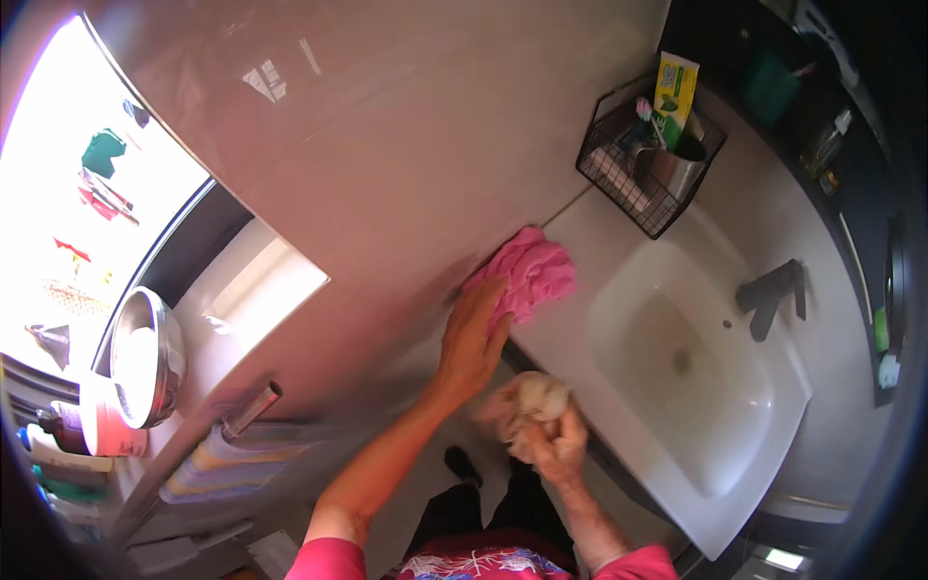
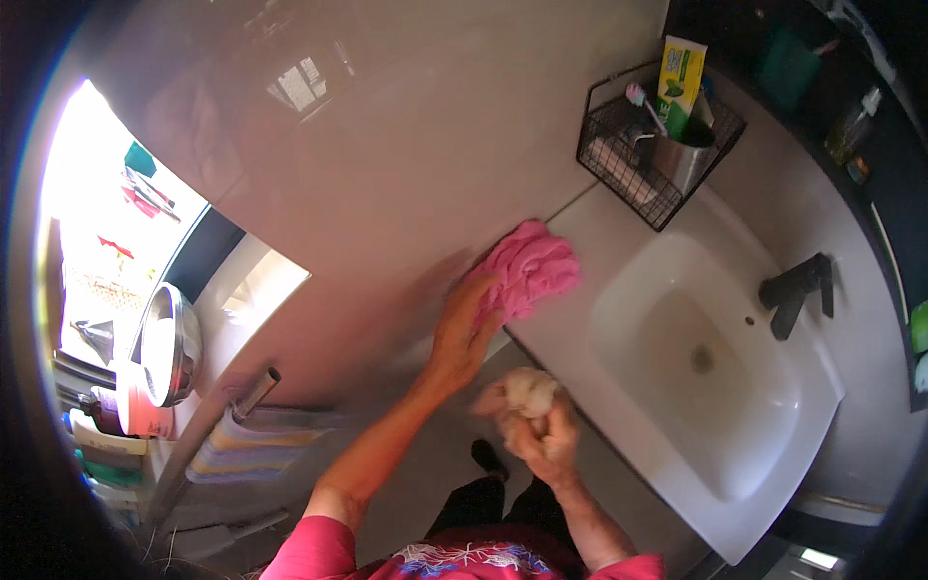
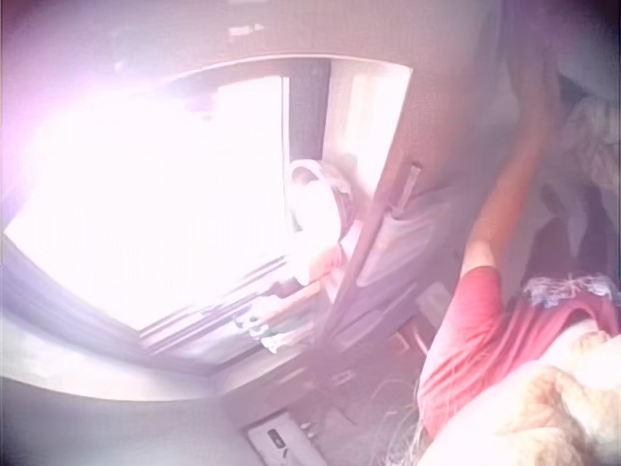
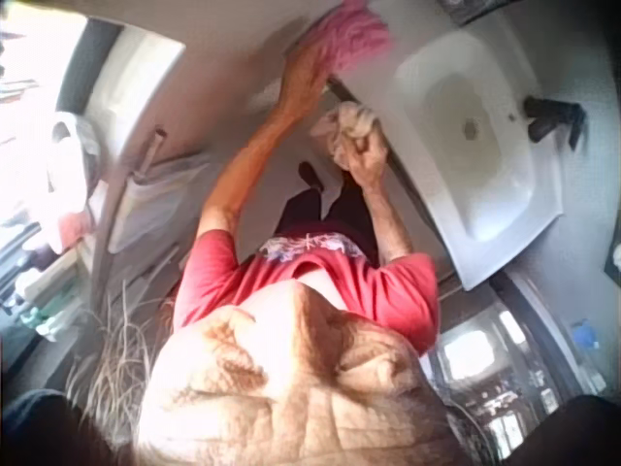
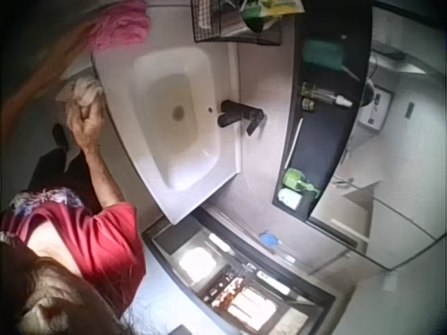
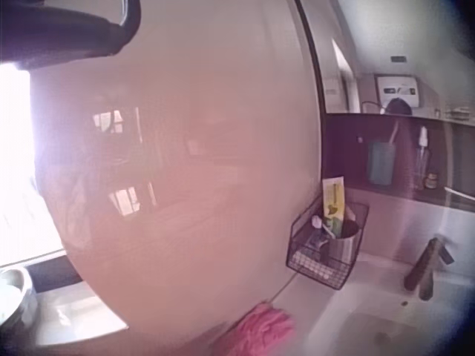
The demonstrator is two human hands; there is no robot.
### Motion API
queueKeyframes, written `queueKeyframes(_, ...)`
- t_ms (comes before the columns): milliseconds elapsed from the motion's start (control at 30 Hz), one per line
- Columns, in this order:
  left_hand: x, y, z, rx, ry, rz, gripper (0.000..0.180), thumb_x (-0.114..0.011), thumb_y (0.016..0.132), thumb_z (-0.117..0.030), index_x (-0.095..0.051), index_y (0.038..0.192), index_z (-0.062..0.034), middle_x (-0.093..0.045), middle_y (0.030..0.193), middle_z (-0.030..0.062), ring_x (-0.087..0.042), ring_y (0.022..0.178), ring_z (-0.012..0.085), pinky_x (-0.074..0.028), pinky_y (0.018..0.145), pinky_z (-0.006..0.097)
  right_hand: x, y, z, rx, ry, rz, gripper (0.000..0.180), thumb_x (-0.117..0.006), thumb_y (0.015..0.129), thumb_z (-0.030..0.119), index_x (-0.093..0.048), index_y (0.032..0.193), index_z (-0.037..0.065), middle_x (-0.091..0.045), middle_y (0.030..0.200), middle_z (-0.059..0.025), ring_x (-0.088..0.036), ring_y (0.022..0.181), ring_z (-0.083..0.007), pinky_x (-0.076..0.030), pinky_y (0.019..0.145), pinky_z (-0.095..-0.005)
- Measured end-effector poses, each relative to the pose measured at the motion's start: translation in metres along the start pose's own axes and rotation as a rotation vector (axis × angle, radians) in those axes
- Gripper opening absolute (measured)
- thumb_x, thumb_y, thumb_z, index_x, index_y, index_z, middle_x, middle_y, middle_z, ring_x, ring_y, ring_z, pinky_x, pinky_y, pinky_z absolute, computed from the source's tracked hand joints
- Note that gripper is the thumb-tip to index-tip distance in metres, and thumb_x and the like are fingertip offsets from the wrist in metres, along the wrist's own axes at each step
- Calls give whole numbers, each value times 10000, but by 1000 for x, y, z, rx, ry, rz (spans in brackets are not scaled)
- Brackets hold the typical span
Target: The person wipes a bathroom sink and surrounding counter with a cloth, then hangs a pink towel on a rack. They proceed to wipe a wall-mounted dispenser and a hand fan, followed by wiping several small boxes and containers on a cabinet top.
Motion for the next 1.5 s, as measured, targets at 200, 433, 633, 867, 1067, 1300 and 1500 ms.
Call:
queueKeyframes(200,-62,37,10,142,645,-3,554,-656,744,-196,-452,1259,-169,-505,1096,154,-474,1070,329,-398,874,450,40,41,9,307,-971,34,309,-606,762,-14,-523,1059,10,-440,1144,-174,-454,998,-349,-421,823,-418)
queueKeyframes(433,-23,-29,26,313,182,-175,540,-590,687,-13,-473,1205,-109,-523,1008,154,-539,918,350,-466,740,395,22,125,-30,368,-1215,-51,289,-595,776,36,-555,1061,64,-404,1240,-137,-414,1045,-359,-385,864,-467)
queueKeyframes(633,-15,-161,62,749,-420,-308,468,-522,725,8,-495,1187,-60,-582,1116,104,-581,984,220,-465,823,304,27,207,-50,301,-1309,-250,372,-628,770,105,-513,1124,93,-423,1237,-144,-433,1035,-350,-397,833,-458)
queueKeyframes(867,-31,-274,65,1254,-957,-566,481,-573,860,-233,-448,1258,6,-557,1161,112,-559,1036,215,-460,869,300,-1,210,-56,535,-996,69,440,-650,741,98,-488,1149,102,-433,1236,-167,-452,1058,-369,-386,860,-460)
queueKeyframes(1067,-34,-251,33,1132,-1525,-623,591,-503,907,-398,-377,1303,22,-502,1247,150,-533,1095,244,-433,946,356,0,161,24,710,-1018,53,468,-654,726,101,-491,1163,60,-402,1280,-201,-420,1137,-375,-361,928,-464)
queueKeyframes(1300,4,-277,1,1053,-1387,-675,527,-493,916,-288,-352,1325,12,-475,1282,123,-486,1152,194,-380,993,337,-101,-14,56,580,-541,576,377,-735,673,194,-564,957,14,-533,900,-156,-531,853,-335,-449,758,-413)
queueKeyframes(1500,79,-336,-6,781,-1215,-822,440,-519,904,-193,-393,1304,-63,-497,1169,26,-468,1092,127,-369,953,304,-179,-121,13,168,-290,654,189,-627,779,56,-545,946,20,-540,805,-98,-526,726,-213,-438,654,-311)
Point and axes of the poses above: each hand's wrist, its own y-axis towards the middle knuckle, its own x-axis out of the back of the hand, z = x × y, the point moved 8 cm from there along y, towards the middle knuckle
